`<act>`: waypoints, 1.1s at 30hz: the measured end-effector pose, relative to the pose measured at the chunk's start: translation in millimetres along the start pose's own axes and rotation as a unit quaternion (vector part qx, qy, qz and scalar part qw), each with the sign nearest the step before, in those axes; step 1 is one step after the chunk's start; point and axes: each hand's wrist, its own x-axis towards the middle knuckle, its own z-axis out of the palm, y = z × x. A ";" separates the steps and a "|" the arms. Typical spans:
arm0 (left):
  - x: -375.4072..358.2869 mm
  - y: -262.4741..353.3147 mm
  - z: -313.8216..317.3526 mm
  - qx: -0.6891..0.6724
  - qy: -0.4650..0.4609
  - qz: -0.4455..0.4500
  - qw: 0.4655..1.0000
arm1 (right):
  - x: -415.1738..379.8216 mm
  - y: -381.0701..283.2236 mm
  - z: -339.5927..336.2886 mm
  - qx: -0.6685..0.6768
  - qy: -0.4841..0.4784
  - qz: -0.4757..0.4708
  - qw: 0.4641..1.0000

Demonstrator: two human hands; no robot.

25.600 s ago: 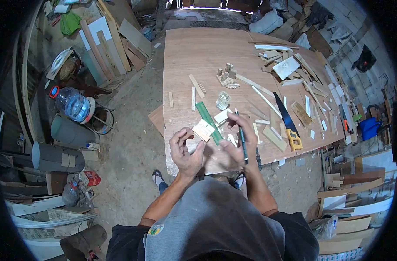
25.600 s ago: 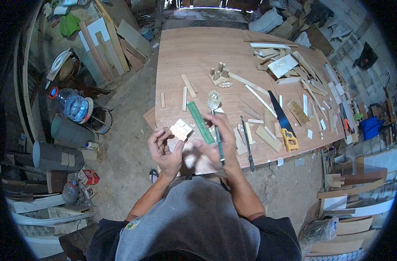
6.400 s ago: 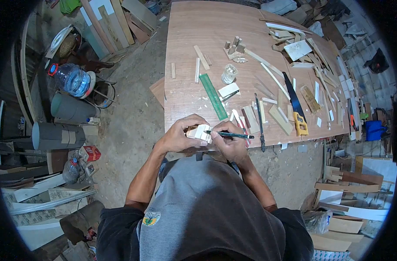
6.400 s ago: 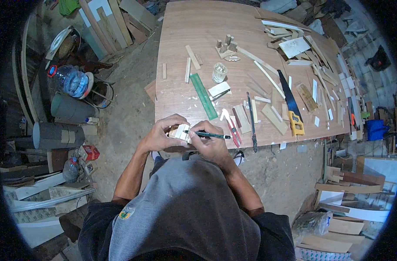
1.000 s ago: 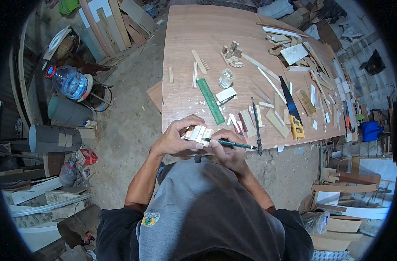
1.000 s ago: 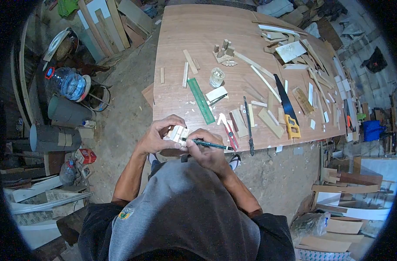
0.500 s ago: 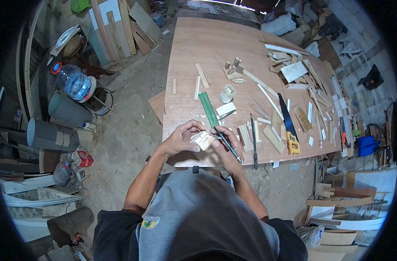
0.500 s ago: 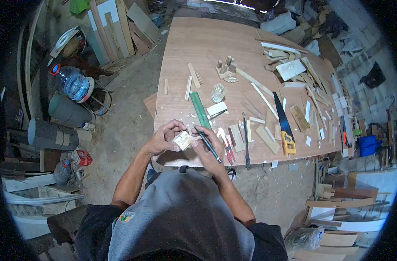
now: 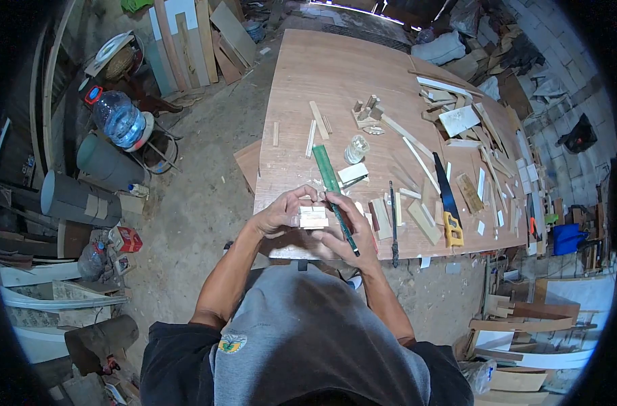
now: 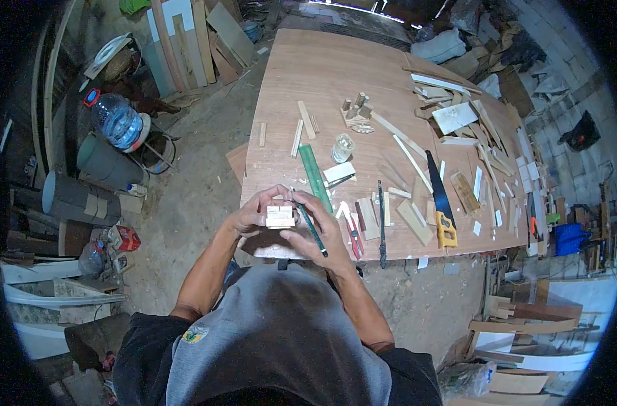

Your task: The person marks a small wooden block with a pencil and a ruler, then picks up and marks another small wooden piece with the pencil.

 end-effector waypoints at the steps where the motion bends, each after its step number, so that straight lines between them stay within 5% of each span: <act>1: -0.7 -1.1 1.0 0.001 0.001 0.001 1.000 | 0.4 -2.0 -0.6 -0.034 0.005 -0.024 0.999; 5: -3.2 -3.7 6.0 -0.004 0.023 -0.002 1.000 | 0.4 -4.2 0.0 -0.118 0.030 -0.091 0.988; 10: -13.1 0.5 37.4 0.158 0.056 0.153 0.974 | -0.3 -8.1 -3.4 -0.189 0.047 -0.114 0.974; 18: -13.2 7.2 40.3 0.245 0.092 0.181 0.948 | 1.3 -16.2 -5.0 -0.214 0.023 -0.141 0.966; 20: -13.1 8.5 38.3 0.241 0.101 0.176 0.949 | 0.7 -9.2 -13.7 -0.061 0.095 -0.133 0.985; 21: -12.8 9.3 38.1 0.241 0.101 0.176 0.949 | -5.6 0.4 -15.4 0.001 0.135 -0.046 0.990; 24: -8.8 13.5 38.8 0.243 0.109 0.161 0.950 | -1.0 -8.1 -16.6 0.191 0.126 0.033 0.973; 28: -5.3 15.5 39.3 0.283 0.100 0.171 0.938 | 4.7 2.5 -2.5 0.246 0.149 0.043 0.957; 33: -3.5 18.5 35.3 0.313 0.082 0.200 0.925 | 7.8 1.0 9.3 0.159 0.166 0.036 0.973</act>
